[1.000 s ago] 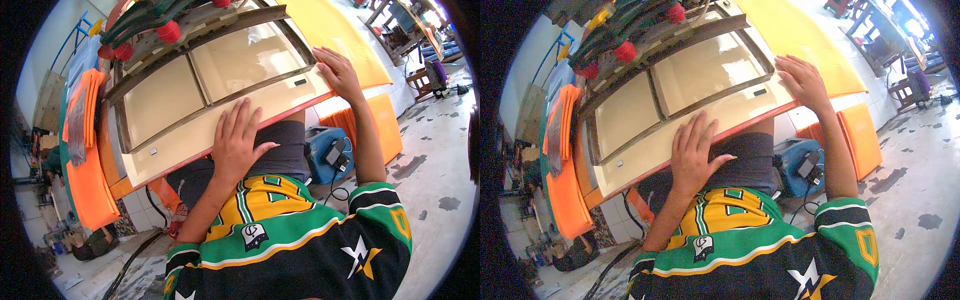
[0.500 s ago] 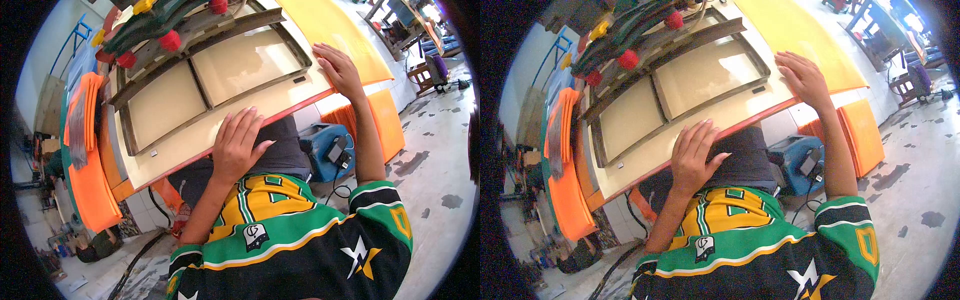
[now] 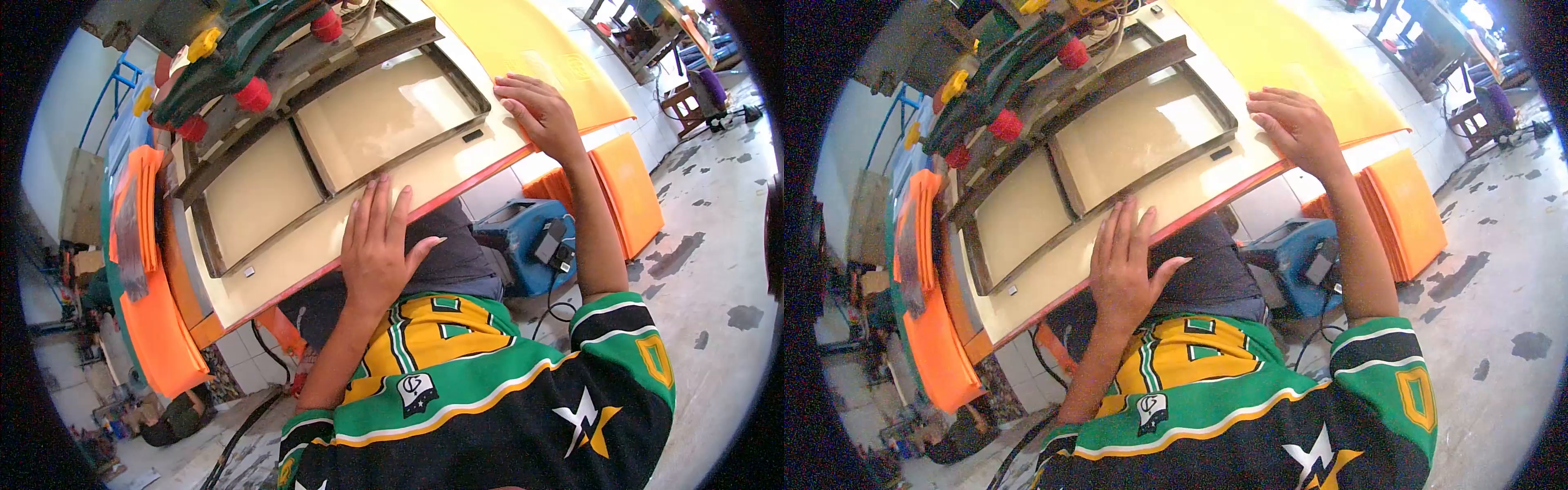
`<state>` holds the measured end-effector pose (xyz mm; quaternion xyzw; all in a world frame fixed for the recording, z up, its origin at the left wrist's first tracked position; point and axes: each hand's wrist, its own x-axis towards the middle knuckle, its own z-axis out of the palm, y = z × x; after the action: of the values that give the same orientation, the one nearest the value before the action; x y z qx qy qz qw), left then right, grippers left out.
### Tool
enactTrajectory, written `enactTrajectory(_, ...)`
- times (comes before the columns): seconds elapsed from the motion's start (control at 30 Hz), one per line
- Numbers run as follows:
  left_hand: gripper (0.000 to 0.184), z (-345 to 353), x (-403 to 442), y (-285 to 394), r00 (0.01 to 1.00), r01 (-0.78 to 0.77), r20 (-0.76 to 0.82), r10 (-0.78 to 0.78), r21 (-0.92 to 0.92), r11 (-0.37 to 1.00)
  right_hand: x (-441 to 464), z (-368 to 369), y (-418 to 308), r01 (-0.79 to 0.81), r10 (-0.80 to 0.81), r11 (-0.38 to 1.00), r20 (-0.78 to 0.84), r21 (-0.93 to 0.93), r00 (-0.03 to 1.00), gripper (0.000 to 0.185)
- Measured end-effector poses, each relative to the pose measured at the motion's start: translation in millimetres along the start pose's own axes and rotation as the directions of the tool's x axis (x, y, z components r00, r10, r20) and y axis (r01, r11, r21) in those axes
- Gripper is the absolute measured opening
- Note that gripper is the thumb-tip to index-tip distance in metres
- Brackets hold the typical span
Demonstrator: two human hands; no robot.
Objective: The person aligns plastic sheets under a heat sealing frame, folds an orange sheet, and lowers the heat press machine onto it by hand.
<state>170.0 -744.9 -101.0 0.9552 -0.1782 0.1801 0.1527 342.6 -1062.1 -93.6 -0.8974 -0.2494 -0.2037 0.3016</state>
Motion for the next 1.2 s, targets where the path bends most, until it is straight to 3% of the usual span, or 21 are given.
enactTrajectory(0.73,0.086,3.5,-0.4,0.2,0.999,-0.009,-0.031,0.011,0.044,0.999,4.9,-1.6,-6.4,-0.008,0.018,0.992,0.077,-0.127,0.997,0.032)
enactTrajectory(1.0,0.087,-0.5,1.6,0.6,0.999,0.000,0.032,-0.001,0.046,0.999,3.5,-7.3,-7.3,0.040,-0.030,0.996,0.119,-0.082,0.992,0.035)
enactTrajectory(1.2,0.088,-0.5,-1.2,-3.4,0.997,-0.003,0.076,-0.003,0.078,0.997,6.4,-10.7,-15.1,0.061,-0.023,0.984,0.221,-0.167,0.975,0.037)
